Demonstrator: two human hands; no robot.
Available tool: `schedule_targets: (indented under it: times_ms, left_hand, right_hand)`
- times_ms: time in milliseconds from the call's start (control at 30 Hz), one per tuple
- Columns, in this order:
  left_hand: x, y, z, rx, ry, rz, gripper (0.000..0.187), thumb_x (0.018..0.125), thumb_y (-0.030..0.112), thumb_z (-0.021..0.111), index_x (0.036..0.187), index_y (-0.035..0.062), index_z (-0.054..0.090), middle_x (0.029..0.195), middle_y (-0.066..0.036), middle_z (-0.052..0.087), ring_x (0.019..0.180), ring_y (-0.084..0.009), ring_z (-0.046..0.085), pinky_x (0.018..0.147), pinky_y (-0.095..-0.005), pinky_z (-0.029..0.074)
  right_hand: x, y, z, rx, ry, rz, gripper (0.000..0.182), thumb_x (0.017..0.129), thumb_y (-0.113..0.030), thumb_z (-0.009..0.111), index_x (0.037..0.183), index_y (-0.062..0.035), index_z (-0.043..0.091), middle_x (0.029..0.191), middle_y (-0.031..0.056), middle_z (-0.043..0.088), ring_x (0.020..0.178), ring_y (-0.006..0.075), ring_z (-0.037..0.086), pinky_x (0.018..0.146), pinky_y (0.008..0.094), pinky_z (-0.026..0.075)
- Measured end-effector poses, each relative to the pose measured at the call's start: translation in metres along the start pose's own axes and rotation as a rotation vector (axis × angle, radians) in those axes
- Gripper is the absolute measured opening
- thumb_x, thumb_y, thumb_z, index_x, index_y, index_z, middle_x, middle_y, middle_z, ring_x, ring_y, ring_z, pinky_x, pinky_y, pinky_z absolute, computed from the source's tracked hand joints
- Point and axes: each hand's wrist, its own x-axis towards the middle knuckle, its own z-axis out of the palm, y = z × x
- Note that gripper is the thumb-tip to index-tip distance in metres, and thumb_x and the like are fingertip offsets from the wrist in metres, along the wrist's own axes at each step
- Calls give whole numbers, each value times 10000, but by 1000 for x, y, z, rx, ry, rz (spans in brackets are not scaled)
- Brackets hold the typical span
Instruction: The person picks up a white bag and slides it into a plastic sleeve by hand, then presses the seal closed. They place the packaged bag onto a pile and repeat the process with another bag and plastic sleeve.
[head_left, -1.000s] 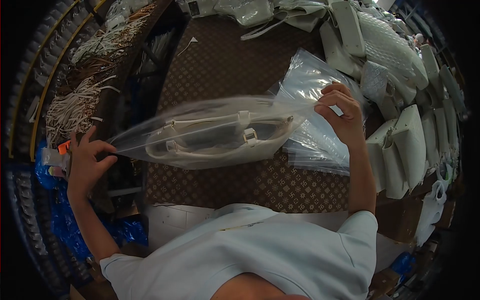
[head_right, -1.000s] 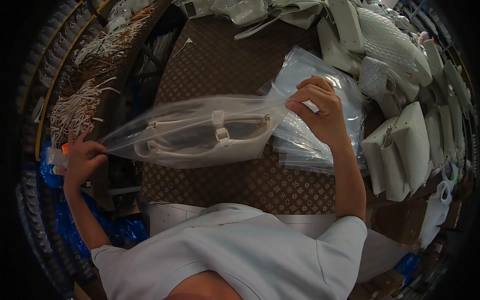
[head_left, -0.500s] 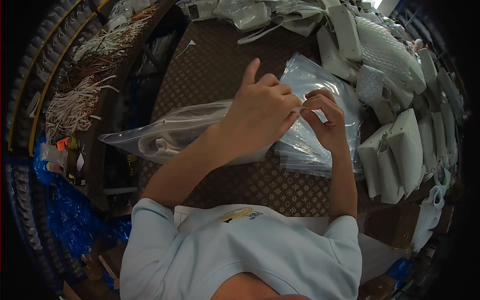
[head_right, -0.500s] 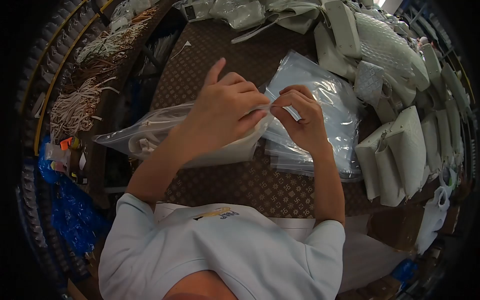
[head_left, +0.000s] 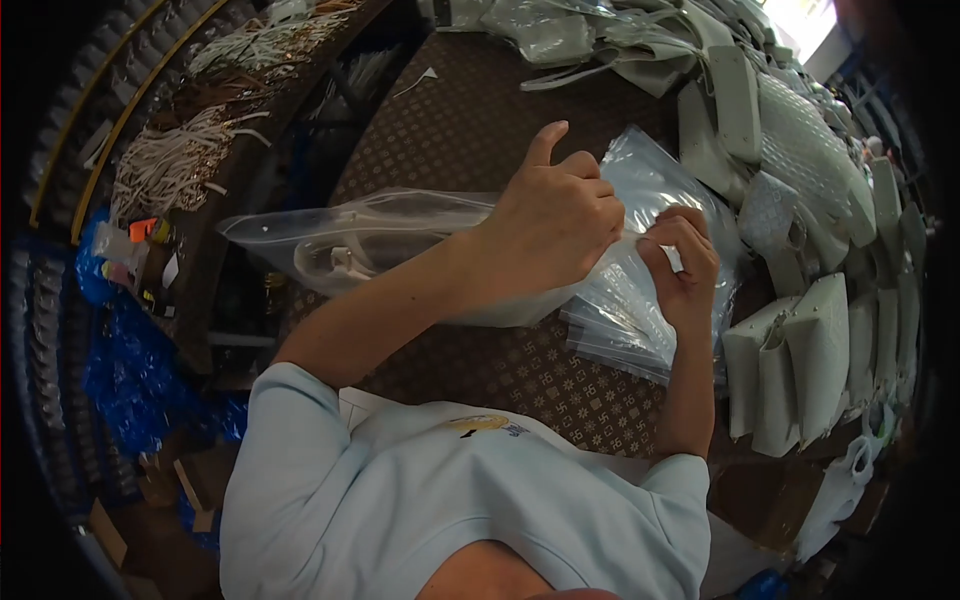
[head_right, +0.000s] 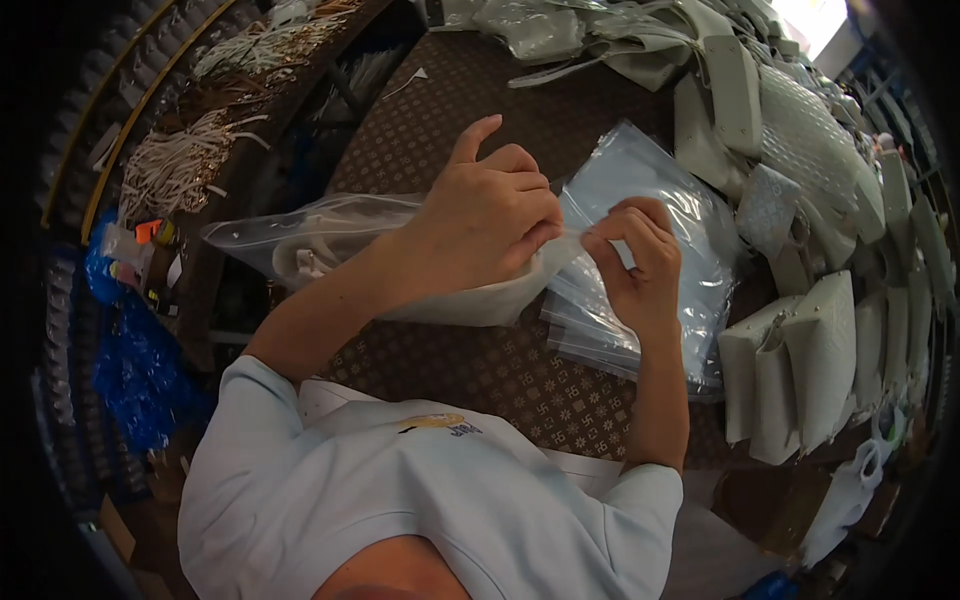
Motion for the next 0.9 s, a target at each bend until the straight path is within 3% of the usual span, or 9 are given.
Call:
schedule_targets:
  times_ms: [400, 733, 800, 833, 867, 900]
  left_hand:
    - [-132, -57, -92, 296, -4, -270, 81, 766, 143, 642, 696, 126, 605, 717, 48, 581, 995, -163, 521, 1065, -557, 35]
    - [-193, -87, -146, 528, -65, -454, 73, 798, 145, 614, 732, 130, 588, 755, 59, 588, 1130, -202, 473, 1071, -565, 34]
    - [-200, -97, -146, 508, -86, -480, 83, 818, 154, 601, 892, 124, 622, 983, 30, 619, 1224, -233, 405, 1080, -541, 24]
    - [-205, -98, -140, 512, -82, -487, 83, 818, 154, 601, 892, 124, 622, 983, 30, 619, 1224, -233, 405, 1080, -541, 24]
    - [-211, -98, -130, 411, 109, -551, 214, 857, 204, 557, 1052, 116, 567, 1153, -2, 535, 1274, -234, 337, 1085, -517, 17]
    - [-216, -100, -120, 307, 299, -602, 349, 896, 255, 514, 1212, 107, 511, 1323, -34, 450, 1324, -236, 269, 1091, -493, 10]
  right_hand:
    - [-13, -2, -7, -10, 20, 101, 122, 748, -64, 669, 716, -15, 562, 708, 37, 573, 828, 214, 500, 752, 308, 401]
    - [-31, -9, -18, 123, 2, 334, 146, 780, -104, 643, 716, -21, 540, 739, 48, 547, 883, 219, 490, 812, 326, 380]
    - [-31, -13, -26, 210, -23, 406, 177, 794, -150, 640, 713, -21, 548, 762, 57, 556, 890, 221, 497, 817, 329, 379]
    - [-31, -10, -35, 458, -252, 398, 229, 831, -242, 594, 770, -24, 562, 825, 79, 573, 921, 229, 508, 839, 340, 381]
    - [-28, -5, -42, 699, -480, 384, 312, 868, -334, 548, 826, -26, 577, 889, 101, 589, 953, 238, 518, 860, 350, 382]
    - [-28, 9, -36, 695, -476, 376, 312, 868, -334, 548, 826, -26, 577, 889, 101, 589, 953, 238, 518, 860, 350, 382]
